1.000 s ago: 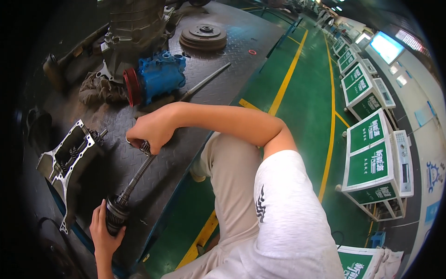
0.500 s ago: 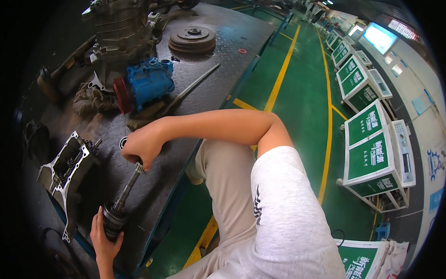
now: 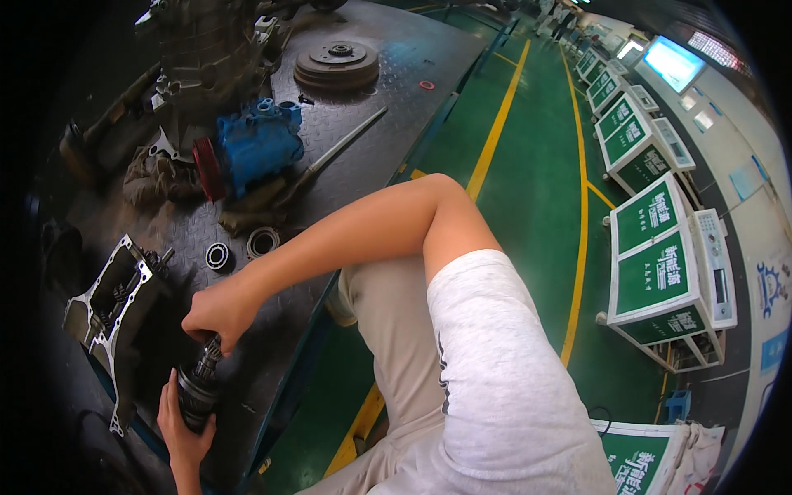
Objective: The person slides several metal gears and bearings onto a splined shaft by hand, checking the fit and rotation of the components on the shaft.
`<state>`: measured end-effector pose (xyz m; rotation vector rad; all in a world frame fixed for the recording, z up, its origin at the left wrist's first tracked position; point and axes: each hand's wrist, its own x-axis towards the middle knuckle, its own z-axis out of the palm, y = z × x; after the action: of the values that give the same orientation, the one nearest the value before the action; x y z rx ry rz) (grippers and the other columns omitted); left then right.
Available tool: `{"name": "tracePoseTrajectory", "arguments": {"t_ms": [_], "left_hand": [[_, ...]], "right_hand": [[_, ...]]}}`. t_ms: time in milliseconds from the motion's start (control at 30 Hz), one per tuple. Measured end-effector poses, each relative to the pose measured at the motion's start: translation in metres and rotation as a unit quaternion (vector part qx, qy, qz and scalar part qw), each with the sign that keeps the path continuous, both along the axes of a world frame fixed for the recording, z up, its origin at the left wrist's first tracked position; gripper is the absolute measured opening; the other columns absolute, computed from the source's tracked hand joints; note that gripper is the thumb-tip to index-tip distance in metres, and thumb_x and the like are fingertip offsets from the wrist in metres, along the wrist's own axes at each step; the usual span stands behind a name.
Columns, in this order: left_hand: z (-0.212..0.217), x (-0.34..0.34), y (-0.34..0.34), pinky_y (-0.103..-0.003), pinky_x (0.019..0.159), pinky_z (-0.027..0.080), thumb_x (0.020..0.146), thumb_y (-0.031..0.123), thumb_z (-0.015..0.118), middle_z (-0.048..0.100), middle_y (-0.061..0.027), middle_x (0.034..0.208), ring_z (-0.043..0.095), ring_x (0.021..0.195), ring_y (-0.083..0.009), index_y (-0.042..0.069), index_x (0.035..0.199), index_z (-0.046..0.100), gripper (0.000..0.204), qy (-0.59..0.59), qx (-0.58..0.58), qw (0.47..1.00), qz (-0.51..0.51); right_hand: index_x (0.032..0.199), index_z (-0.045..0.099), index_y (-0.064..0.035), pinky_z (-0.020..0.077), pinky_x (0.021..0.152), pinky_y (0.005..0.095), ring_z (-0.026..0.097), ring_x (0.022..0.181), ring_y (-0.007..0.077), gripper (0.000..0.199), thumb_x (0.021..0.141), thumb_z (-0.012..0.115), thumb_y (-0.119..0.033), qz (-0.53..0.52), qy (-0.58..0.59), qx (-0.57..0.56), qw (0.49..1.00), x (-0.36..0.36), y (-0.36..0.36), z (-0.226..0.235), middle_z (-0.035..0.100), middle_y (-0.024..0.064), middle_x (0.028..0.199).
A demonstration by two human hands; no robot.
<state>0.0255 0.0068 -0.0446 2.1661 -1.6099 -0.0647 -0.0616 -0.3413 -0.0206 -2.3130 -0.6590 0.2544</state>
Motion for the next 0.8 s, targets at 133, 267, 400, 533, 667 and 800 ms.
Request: {"name": "tracePoseTrajectory", "arguments": {"t_ms": [133, 267, 400, 533, 667, 800], "left_hand": [[-0.001, 0.0, -0.001, -0.055, 0.097, 0.057, 0.068, 0.02, 0.086, 0.063, -0.0294, 0.137, 0.067, 0.118, -0.0516, 0.0, 0.165, 0.047, 0.106, 0.004, -0.003, 1.0, 0.001], [-0.002, 0.0, 0.0, -0.055, 0.097, 0.057, 0.07, 0.022, 0.086, 0.063, -0.029, 0.136, 0.067, 0.117, -0.0517, 0.0, 0.165, 0.046, 0.105, 0.005, -0.002, 1.0, 0.002], [-0.003, 0.0, 0.0, -0.055, 0.097, 0.057, 0.071, 0.022, 0.086, 0.063, -0.029, 0.137, 0.067, 0.117, -0.0518, 0.001, 0.165, 0.047, 0.104, -0.001, -0.006, 1.0, 0.002], [-0.004, 0.002, -0.003, -0.055, 0.098, 0.057, 0.071, 0.022, 0.086, 0.063, -0.0294, 0.138, 0.067, 0.119, -0.0524, 0.001, 0.165, 0.046, 0.105, 0.006, -0.013, 1.0, -0.003], [-0.001, 0.002, 0.006, -0.055, 0.101, 0.057, 0.07, 0.023, 0.087, 0.064, -0.0306, 0.139, 0.066, 0.121, -0.0532, 0.002, 0.165, 0.048, 0.105, 0.009, 0.006, 1.0, 0.023], [0.008, -0.009, 0.001, -0.053, 0.102, 0.057, 0.068, 0.021, 0.092, 0.066, -0.0273, 0.139, 0.067, 0.121, -0.0497, 0.005, 0.163, 0.053, 0.104, 0.004, -0.011, 0.999, 0.031]], "right_hand": [[0.116, 0.07, 0.0001, 0.0599, 0.091, 0.0466, 0.075, 0.107, 0.0393, 0.044, 0.084, 0.093, -0.02, -0.007, -0.044, 0.05, 0.998, 0.0, 0.023, -0.011, 0.078, 0.0179, 0.11], [0.121, 0.071, 0.001, 0.0604, 0.093, 0.047, 0.075, 0.11, 0.04, 0.047, 0.084, 0.092, -0.019, 0.005, -0.046, 0.041, 0.998, 0.005, 0.036, -0.011, 0.078, 0.0192, 0.115], [0.121, 0.072, 0.0006, 0.0607, 0.093, 0.048, 0.076, 0.109, 0.0407, 0.046, 0.084, 0.092, -0.018, -0.009, -0.016, 0.023, 1.0, 0.007, 0.042, -0.007, 0.079, 0.0196, 0.112], [0.121, 0.073, 0.0002, 0.0616, 0.092, 0.0488, 0.077, 0.105, 0.0412, 0.048, 0.086, 0.09, -0.027, -0.027, 0.003, -0.029, 0.999, 0.008, 0.043, -0.005, 0.08, 0.0198, 0.108], [0.118, 0.076, 0.0001, 0.0623, 0.091, 0.0501, 0.077, 0.103, 0.0415, 0.048, 0.085, 0.086, -0.033, 0.04, -0.063, -0.106, 0.992, -0.002, 0.057, 0.004, 0.08, 0.0199, 0.107], [0.081, 0.081, -0.0016, 0.059, 0.073, 0.0448, 0.074, 0.077, 0.0381, 0.038, 0.098, 0.075, -0.035, 0.199, 0.182, 0.13, 0.954, -0.046, 0.041, 0.087, 0.074, 0.0153, 0.072]]}}
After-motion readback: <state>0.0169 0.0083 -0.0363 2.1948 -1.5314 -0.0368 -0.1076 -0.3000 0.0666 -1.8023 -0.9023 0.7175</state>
